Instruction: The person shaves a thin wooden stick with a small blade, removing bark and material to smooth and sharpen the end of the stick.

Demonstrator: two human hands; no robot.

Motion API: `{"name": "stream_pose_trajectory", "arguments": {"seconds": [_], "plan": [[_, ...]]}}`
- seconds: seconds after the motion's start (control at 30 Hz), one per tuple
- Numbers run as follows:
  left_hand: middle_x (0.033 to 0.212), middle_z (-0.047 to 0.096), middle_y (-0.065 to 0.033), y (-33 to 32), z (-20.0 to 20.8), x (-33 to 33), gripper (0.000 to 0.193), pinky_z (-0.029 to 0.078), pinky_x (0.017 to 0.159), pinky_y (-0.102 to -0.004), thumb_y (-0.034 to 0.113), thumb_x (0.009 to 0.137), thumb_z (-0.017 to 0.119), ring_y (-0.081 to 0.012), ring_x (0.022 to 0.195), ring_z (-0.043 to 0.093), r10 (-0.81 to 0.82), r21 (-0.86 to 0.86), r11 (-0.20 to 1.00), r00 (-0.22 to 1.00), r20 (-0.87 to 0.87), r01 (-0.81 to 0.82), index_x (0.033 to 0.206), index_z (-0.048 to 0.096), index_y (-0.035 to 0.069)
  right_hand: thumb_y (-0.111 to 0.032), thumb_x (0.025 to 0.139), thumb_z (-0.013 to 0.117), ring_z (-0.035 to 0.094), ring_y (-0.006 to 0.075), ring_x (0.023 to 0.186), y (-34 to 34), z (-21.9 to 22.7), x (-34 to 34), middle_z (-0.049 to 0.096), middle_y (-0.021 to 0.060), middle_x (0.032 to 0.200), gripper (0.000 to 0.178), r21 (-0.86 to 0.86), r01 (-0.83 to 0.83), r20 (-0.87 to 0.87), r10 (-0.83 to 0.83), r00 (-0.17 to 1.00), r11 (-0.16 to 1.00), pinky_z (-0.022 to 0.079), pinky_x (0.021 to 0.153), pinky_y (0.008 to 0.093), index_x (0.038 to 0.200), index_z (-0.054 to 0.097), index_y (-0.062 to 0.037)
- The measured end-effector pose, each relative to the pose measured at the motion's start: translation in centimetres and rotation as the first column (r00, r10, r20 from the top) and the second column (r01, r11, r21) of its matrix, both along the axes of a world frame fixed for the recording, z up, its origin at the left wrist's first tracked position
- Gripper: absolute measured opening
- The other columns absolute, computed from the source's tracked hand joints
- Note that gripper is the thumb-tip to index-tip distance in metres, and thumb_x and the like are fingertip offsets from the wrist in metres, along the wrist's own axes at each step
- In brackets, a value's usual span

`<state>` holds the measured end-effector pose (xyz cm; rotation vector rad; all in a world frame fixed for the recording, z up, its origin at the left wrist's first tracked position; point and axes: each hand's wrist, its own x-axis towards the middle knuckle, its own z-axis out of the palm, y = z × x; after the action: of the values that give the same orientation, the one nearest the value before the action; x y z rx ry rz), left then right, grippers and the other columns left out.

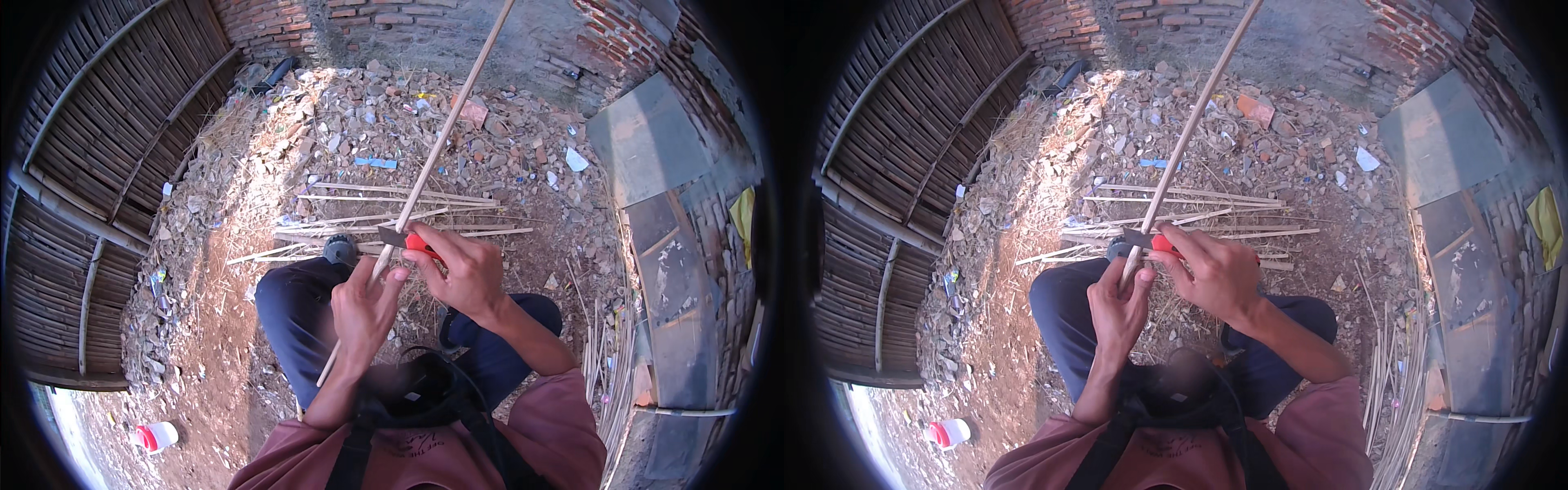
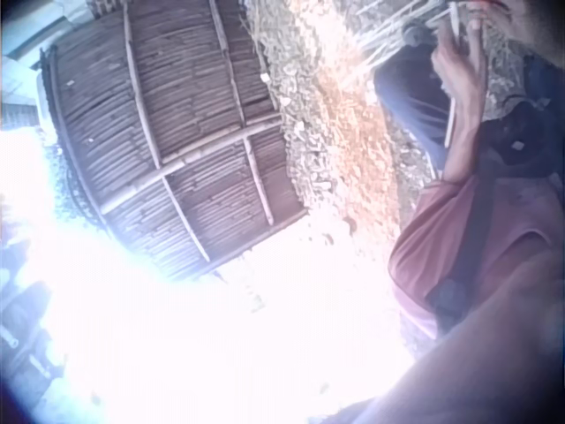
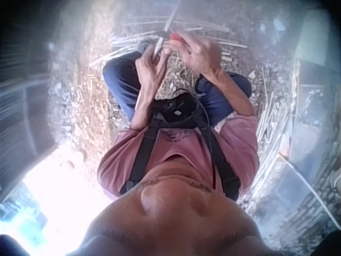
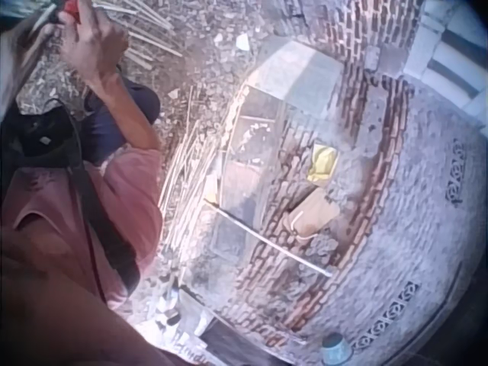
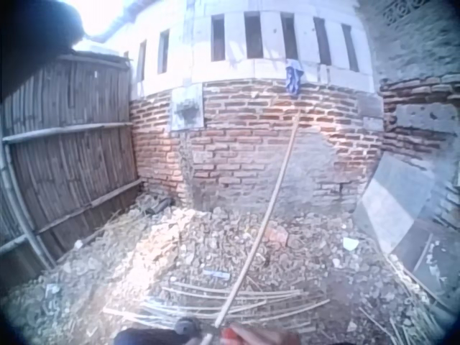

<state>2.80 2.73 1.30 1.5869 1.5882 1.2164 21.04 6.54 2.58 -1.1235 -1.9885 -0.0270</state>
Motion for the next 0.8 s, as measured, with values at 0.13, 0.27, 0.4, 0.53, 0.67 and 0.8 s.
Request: {"name": "stream_pose_trajectory", "arguments": {"seconds": [0.13,0.27,0.4,0.53,0.67,0.8], "plan": [[0.054,0.051,-0.0109,-1.0,-0.7,-0.6,0.041,0.044,0.053,-0.0384,0.041,0.100,0.080,-0.0239,0.046,0.052,-0.003,-0.021,1.000,0.997,-0.081,0.001,0.094,0.069,0.002,-0.034,0.099,0.079,0.074,0.0217,0.062,1.4,0.2,0.7,0.079,0.0027,0.085,0.031,0.013,0.036,-0.039,-0.035,0.999,0.999,0.056,0.054,0.0359,0.123,0.078,-0.0144],[0.053,0.050,-0.0107,-1.2,-0.8,-1.2,0.042,0.043,0.052,-0.0394,0.040,0.101,0.080,-0.0271,0.045,0.052,0.006,-0.015,1.000,0.997,-0.075,-0.008,0.090,0.066,0.002,-0.035,0.099,0.080,0.076,0.0213,0.065,1.4,0.2,0.6,0.081,0.0025,0.088,0.029,-0.006,-0.004,-0.051,0.004,0.999,1.000,0.057,0.056,0.0348,0.118,0.078,-0.0135],[0.053,0.050,-0.0103,-1.4,-0.8,-1.5,0.040,0.043,0.051,-0.0400,0.040,0.101,0.080,-0.0293,0.045,0.050,0.003,-0.020,1.000,0.994,-0.105,-0.005,0.092,0.067,0.003,-0.035,0.100,0.079,0.077,0.0222,0.066,1.5,0.0,0.5,0.081,0.0026,0.088,0.029,-0.006,-0.001,-0.035,0.001,0.999,1.000,0.057,0.056,0.0355,0.118,0.077,-0.0129],[0.054,0.052,-0.0122,-1.8,-1.1,-2.2,0.039,0.045,0.053,-0.0415,0.040,0.103,0.077,-0.0335,0.048,0.054,0.001,-0.041,0.999,0.987,-0.158,-0.007,0.094,0.067,0.004,-0.035,0.101,0.078,0.077,0.0234,0.068,1.9,-0.2,0.4,0.082,0.0043,0.089,0.029,-0.023,-0.027,-0.033,0.026,0.999,0.999,0.058,0.058,0.0369,0.119,0.077,-0.0122],[0.062,0.059,-0.0196,-3.8,-2.6,-2.9,0.041,0.049,0.060,-0.0510,0.044,0.109,0.065,-0.0461,0.062,0.063,-0.010,-0.099,0.995,0.982,-0.186,-0.009,0.096,0.066,0.005,-0.038,0.104,0.072,0.077,0.0263,0.069,5.5,1.8,4.3,0.080,0.0096,0.084,0.028,-0.152,0.232,-0.145,-0.254,0.956,0.961,0.055,0.059,0.0391,0.115,0.080,-0.0130],[0.070,0.064,-0.0253,-4.9,-2.7,-4.0,0.044,0.049,0.068,-0.0586,0.045,0.114,0.052,-0.0523,0.075,0.067,-0.038,-0.180,0.984,0.972,-0.232,-0.005,0.100,0.066,0.006,-0.042,0.104,0.071,0.077,0.0265,0.070,6.5,0.8,5.0,0.079,0.0103,0.082,0.031,-0.177,0.236,-0.124,-0.259,0.958,0.956,0.055,0.062,0.0400,0.116,0.081,-0.0156]]}}
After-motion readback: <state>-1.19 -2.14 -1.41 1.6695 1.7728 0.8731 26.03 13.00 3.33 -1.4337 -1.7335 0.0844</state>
